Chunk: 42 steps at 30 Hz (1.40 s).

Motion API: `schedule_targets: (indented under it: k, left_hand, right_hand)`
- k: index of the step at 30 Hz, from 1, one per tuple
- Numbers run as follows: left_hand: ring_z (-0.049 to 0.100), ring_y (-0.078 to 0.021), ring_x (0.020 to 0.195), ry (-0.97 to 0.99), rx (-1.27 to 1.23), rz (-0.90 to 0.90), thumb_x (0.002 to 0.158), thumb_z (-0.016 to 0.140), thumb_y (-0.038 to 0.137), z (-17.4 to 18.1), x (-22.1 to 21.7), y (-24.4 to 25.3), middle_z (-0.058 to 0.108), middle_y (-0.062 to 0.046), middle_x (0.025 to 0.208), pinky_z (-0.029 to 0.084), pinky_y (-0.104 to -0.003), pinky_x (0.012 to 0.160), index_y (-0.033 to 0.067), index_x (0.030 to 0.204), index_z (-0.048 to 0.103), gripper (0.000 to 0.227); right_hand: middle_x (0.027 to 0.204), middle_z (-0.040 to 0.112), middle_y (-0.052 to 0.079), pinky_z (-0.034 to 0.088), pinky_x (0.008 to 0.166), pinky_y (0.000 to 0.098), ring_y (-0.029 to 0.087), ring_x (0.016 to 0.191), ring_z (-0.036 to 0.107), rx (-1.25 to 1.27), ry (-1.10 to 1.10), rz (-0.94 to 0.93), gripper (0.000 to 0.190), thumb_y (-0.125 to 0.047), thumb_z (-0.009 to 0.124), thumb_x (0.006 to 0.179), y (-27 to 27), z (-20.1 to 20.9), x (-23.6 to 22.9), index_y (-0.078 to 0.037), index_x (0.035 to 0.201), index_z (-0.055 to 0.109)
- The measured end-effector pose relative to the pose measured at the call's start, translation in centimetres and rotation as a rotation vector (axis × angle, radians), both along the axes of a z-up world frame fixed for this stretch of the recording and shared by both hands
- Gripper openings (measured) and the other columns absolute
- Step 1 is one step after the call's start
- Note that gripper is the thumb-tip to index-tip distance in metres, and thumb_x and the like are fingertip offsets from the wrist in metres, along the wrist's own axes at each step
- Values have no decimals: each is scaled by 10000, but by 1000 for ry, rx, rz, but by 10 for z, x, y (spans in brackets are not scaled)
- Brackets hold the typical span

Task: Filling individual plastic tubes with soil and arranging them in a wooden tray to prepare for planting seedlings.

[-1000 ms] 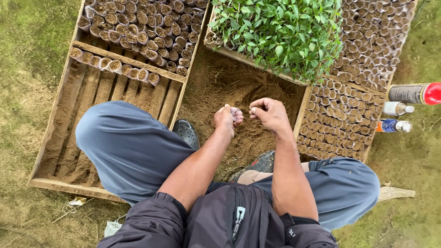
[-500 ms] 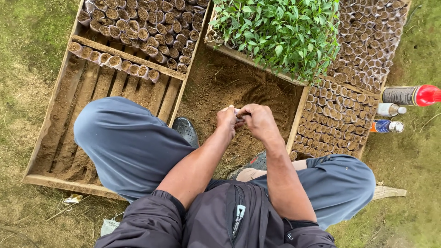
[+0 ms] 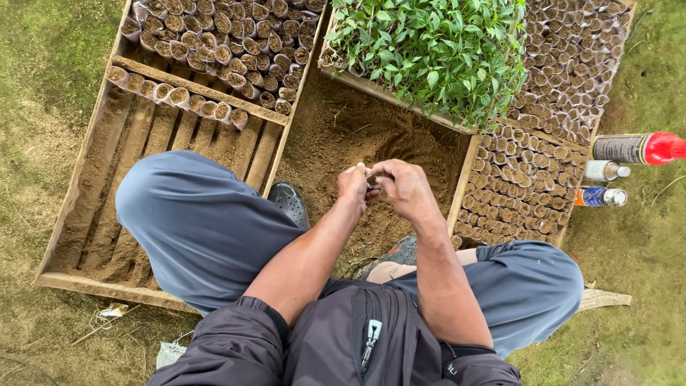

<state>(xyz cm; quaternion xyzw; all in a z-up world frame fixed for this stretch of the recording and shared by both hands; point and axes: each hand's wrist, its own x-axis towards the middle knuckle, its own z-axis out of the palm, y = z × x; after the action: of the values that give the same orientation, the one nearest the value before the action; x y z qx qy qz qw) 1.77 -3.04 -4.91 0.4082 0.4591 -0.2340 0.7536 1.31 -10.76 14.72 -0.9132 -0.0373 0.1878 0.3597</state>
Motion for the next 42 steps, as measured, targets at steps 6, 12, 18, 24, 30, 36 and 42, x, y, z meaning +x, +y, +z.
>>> schedule_targets:
  k: [6, 12, 18, 24, 30, 36, 42]
  left_hand:
    - [719, -283, 531, -54, -45, -39, 1021, 480, 317, 25, 2, 4, 703, -214, 781, 625, -333, 461, 29, 931, 621, 333]
    - [710, -334, 527, -85, -50, -38, 983, 577, 327, -3, -1, -12, 665, -216, 738, 640, -407, 490, 62, 948, 641, 274]
    - [719, -185, 548, -47, -188, -225, 960, 518, 371, 33, -5, 3, 701, -92, 741, 625, -267, 463, 88, 877, 659, 327]
    - [730, -200, 698, -210, -244, 69, 1022, 518, 422, 39, -7, -2, 559, -31, 777, 657, -369, 651, 48, 1044, 634, 393]
    - [748, -302, 711, -226, -364, 138, 1027, 549, 354, 40, -19, -2, 718, -163, 865, 655, -358, 616, 82, 1005, 695, 310]
    - [766, -375, 835, -217, -425, 176, 1041, 517, 361, 55, -8, 16, 729, -312, 968, 670, -430, 715, -33, 997, 673, 426]
    - [757, -250, 640, -270, -302, 72, 1014, 537, 496, 54, -6, 22, 755, -172, 790, 645, -314, 531, 13, 997, 723, 518]
  right_hand:
    - [1135, 695, 60, 594, 900, 427, 292, 1072, 684, -194, -240, 141, 98, -131, 704, 940, -24, -28, 6, -142, 1029, 744]
    - [1081, 658, 14, 592, 858, 438, 278, 1041, 657, -310, -243, 236, 39, -196, 704, 916, -32, -47, 10, -166, 939, 706]
    - [861, 668, 80, 584, 738, 425, 303, 851, 699, -85, -237, 19, 57, -131, 645, 979, -32, -27, 0, -136, 941, 687]
    - [711, 717, 113, 573, 649, 386, 254, 722, 719, 46, -143, -112, 58, -113, 683, 943, -21, -4, -6, -110, 922, 737]
    - [790, 727, 198, 537, 697, 528, 418, 799, 711, -30, -181, -97, 214, -263, 685, 990, -10, 10, -8, -70, 1075, 655]
    - [1288, 576, 159, 536, 954, 543, 428, 1153, 620, -55, -293, 128, 194, -69, 656, 935, -30, 9, -10, -146, 1099, 725]
    - [1416, 522, 199, 487, 1051, 548, 446, 1299, 532, -165, -367, 234, 82, -163, 760, 906, -20, 5, -17, -109, 965, 743]
